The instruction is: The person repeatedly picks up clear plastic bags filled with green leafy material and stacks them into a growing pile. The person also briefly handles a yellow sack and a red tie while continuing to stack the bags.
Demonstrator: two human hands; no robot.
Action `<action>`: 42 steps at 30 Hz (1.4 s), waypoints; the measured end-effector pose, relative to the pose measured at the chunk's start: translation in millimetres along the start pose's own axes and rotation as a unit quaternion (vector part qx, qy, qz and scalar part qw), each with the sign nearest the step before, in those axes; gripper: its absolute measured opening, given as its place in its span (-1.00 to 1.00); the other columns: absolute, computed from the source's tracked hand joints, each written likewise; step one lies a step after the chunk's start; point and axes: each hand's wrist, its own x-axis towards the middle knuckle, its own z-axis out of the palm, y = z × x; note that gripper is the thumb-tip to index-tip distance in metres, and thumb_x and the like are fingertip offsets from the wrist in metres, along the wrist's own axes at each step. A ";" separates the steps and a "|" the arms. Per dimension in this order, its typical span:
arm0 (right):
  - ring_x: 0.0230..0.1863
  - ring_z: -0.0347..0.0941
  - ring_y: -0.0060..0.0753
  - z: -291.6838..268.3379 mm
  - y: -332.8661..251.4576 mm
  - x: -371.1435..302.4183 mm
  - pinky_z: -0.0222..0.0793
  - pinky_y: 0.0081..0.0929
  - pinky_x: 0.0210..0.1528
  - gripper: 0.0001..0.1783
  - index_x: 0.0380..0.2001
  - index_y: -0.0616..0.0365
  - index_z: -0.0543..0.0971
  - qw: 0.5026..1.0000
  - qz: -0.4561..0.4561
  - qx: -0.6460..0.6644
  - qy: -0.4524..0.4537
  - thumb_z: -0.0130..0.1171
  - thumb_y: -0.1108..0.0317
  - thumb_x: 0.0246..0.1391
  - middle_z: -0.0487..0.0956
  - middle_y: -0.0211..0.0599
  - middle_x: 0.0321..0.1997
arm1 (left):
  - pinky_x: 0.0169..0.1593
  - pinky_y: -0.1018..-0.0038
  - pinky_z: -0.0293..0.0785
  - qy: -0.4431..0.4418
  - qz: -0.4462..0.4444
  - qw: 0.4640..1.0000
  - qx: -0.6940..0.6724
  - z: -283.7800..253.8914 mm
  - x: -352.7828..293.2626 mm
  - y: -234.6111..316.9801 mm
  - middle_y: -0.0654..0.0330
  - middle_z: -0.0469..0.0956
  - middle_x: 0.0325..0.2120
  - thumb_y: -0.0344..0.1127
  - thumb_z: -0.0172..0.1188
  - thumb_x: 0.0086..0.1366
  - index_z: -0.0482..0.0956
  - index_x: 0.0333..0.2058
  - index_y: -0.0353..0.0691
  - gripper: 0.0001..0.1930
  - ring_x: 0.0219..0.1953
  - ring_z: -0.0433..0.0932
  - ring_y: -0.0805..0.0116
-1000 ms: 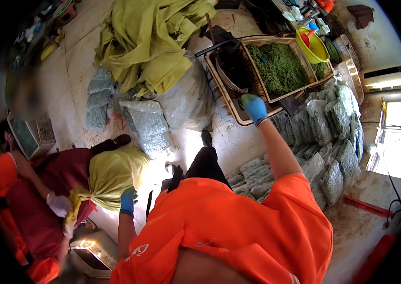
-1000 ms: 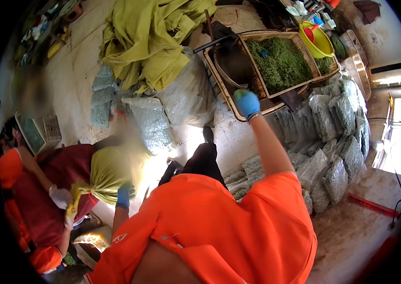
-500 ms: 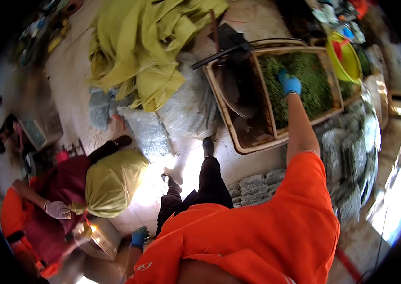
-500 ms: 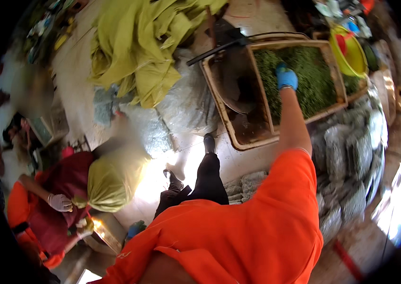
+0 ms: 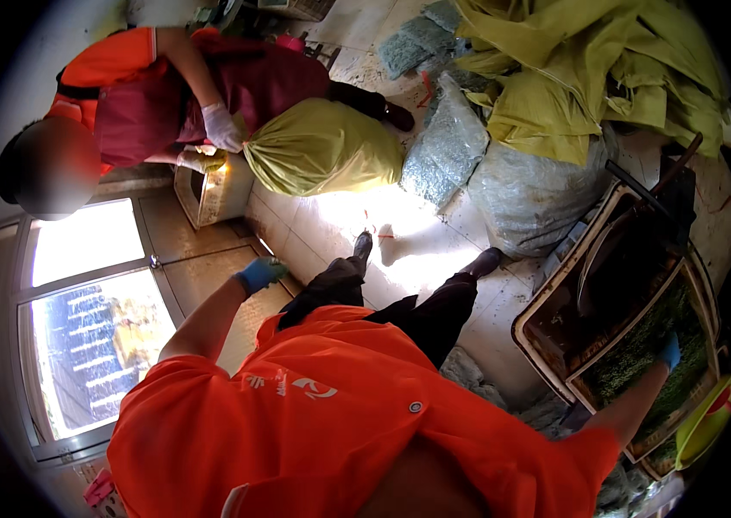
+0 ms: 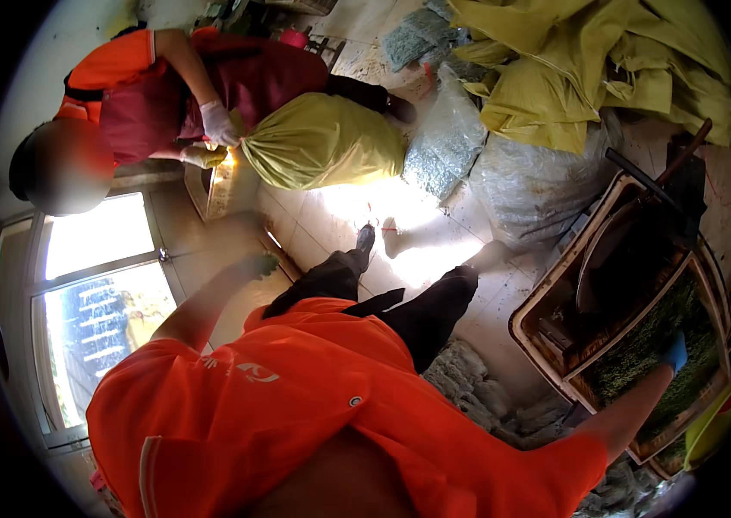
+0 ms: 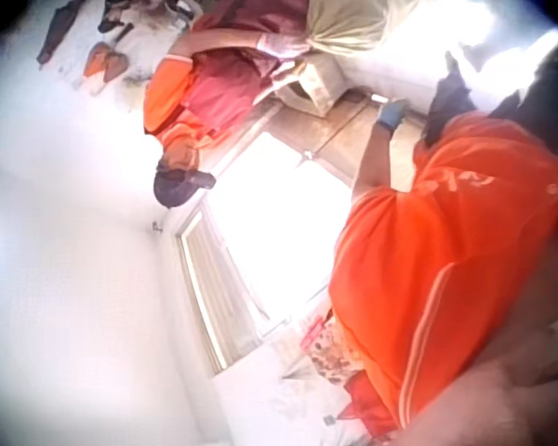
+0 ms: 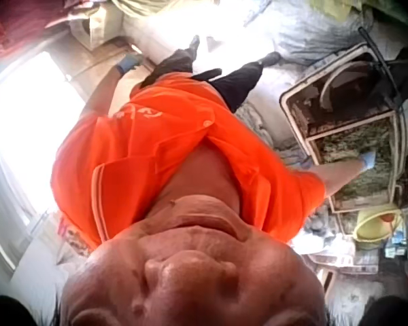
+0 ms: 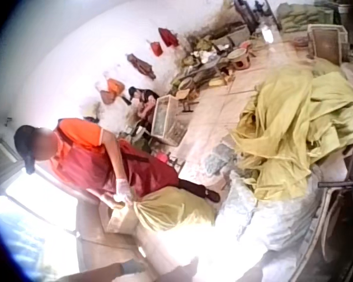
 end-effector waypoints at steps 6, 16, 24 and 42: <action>0.27 0.16 -0.35 -80.8 -12.9 -66.9 0.04 -0.41 0.29 -0.39 0.33 0.05 0.00 0.909 -0.103 0.292 -0.280 -0.24 0.10 0.29 -0.05 -0.24 0.42 | -0.44 0.48 0.42 0.050 0.201 0.974 0.095 -1.3 42.4 33.9 0.21 0.54 -0.52 -0.06 0.14 0.19 0.58 -0.38 -0.20 -0.70 -0.48 0.50 0.37; -0.47 0.46 -0.45 104.9 -2.0 -491.5 0.47 -0.53 -0.37 -0.48 -0.01 0.31 0.39 0.802 -0.129 0.144 -0.564 0.09 0.24 -0.04 0.52 -0.31 -0.38 | -0.22 0.40 0.46 0.423 0.280 0.862 0.002 -110.0 144.1 63.3 0.11 0.56 -0.28 -0.15 0.20 0.13 0.51 -0.09 -0.23 -0.60 -0.30 0.56 0.23; -0.55 0.45 -0.61 238.9 98.1 -756.0 0.44 -0.69 -0.50 -0.74 -0.26 0.31 0.53 0.754 -0.182 -0.135 -0.617 0.09 0.30 0.13 0.55 -0.30 -0.45 | -0.11 0.28 0.43 0.369 0.427 0.816 -0.129 -222.1 193.8 89.5 -0.06 0.55 -0.22 -0.02 0.33 -0.02 0.46 -0.11 -0.33 -0.41 -0.17 0.54 0.05; -0.60 0.45 -0.51 330.6 191.9 -827.3 0.36 -0.55 -0.51 -0.73 -0.39 0.34 0.49 0.734 -0.394 -0.127 -0.539 0.13 0.28 0.06 0.55 -0.23 -0.59 | -0.28 0.15 0.44 0.401 0.463 0.790 0.023 -249.0 188.5 109.4 -0.03 0.56 -0.46 0.07 0.14 0.12 0.53 -0.36 -0.16 -0.62 -0.36 0.54 -0.05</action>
